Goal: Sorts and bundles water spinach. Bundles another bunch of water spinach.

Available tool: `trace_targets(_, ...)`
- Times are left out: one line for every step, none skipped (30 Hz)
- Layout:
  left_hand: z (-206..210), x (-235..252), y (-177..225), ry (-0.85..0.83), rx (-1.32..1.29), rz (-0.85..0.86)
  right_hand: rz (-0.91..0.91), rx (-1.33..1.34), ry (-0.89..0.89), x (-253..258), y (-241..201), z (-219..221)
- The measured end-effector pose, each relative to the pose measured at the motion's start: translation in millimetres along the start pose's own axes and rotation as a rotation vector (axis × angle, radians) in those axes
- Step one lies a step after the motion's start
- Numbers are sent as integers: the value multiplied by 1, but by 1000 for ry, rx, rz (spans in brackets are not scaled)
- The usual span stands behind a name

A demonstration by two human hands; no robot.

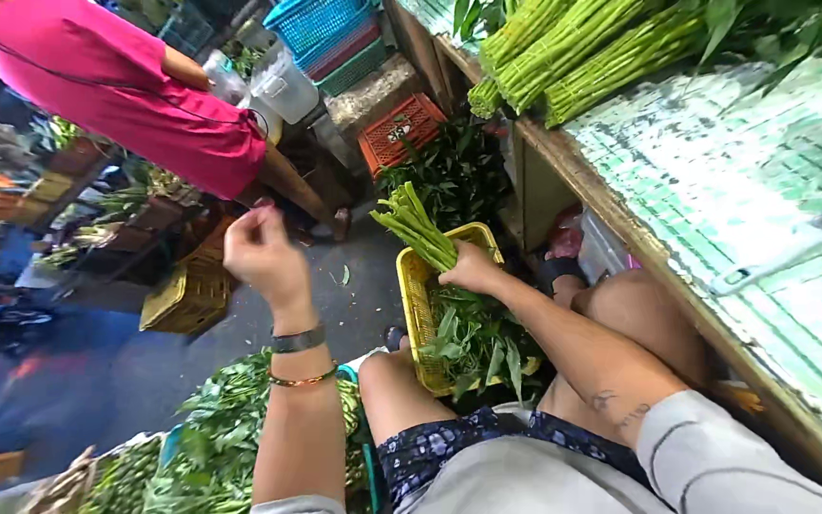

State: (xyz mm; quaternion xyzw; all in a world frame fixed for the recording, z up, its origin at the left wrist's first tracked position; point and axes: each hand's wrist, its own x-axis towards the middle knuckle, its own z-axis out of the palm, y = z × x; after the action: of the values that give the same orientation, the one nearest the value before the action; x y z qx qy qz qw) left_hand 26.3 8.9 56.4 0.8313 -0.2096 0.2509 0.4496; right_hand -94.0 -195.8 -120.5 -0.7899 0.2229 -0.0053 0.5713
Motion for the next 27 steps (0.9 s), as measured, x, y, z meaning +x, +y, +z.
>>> trace_targets(10,-7,30,-119,-14,63,-13,12,-28,0,-2,4)
trace_targets(23,-15,59,-246,-37,146,-28,23,-58,-2,-4,8)
trace_targets(38,-22,85,-373,-96,230,-37,11,-80,0,-5,13)
trace_targets(55,-27,108,-530,-178,297,-31,-5,-104,1,-6,18)
trace_targets(67,-27,127,-752,-235,340,-18,-10,-127,0,-7,20)
trace_targets(75,-24,143,-974,-236,363,-16,-9,-135,-1,-6,22)
trace_targets(80,-19,154,-1131,-191,395,-18,-2,-136,-1,-4,23)
trace_targets(81,-13,158,-1196,-116,461,-18,6,-137,-2,-2,21)
trace_targets(80,-8,154,-1193,-6,570,-16,15,-138,-3,0,18)
trace_targets(79,-5,142,-1158,143,715,-19,23,-138,-5,1,14)
trace_targets(77,-4,125,-1126,313,862,-27,30,-146,-6,0,10)
trace_targets(73,-4,104,-1117,495,991,-41,35,-161,-7,-2,7)
trace_targets(71,-5,79,-1113,645,1105,-75,52,-179,-7,-3,5)
trace_targets(68,-4,55,-1121,749,1198,-110,68,-209,-7,-4,5)
trace_targets(63,-3,33,-1121,823,1287,-134,66,-244,-8,-5,7)
trace_targets(58,0,16,-1108,878,1371,-153,39,-271,-8,-6,12)
trace_targets(53,4,5,-1085,909,1435,-171,6,-289,-8,-6,18)
trace_targets(51,6,-2,-1061,928,1470,-179,-8,-307,-8,-5,23)
trace_targets(50,6,-5,-1049,933,1480,-187,-6,-310,-9,-3,27)
trace_targets(51,3,-6,-1060,938,1468,-194,-1,-323,-11,-2,29)
trace_targets(50,-3,-3,-1098,965,1432,-210,7,-341,-12,0,30)
trace_targets(49,-10,2,-1142,1004,1392,-245,18,-363,-12,4,31)
trace_targets(47,-19,7,-1182,1052,1348,-288,18,-390,-12,7,31)
trace_targets(44,-29,13,-1214,1100,1305,-325,-2,-421,-11,9,33)
trace_targets(40,-40,17,-1237,1152,1266,-360,-35,-458,-11,9,33)
trace_targets(37,-51,21,-1251,1185,1221,-401,-75,-471,-14,4,32)
trace_targets(35,-62,26,-1256,1210,1178,-448,-89,-453,-18,-4,30)
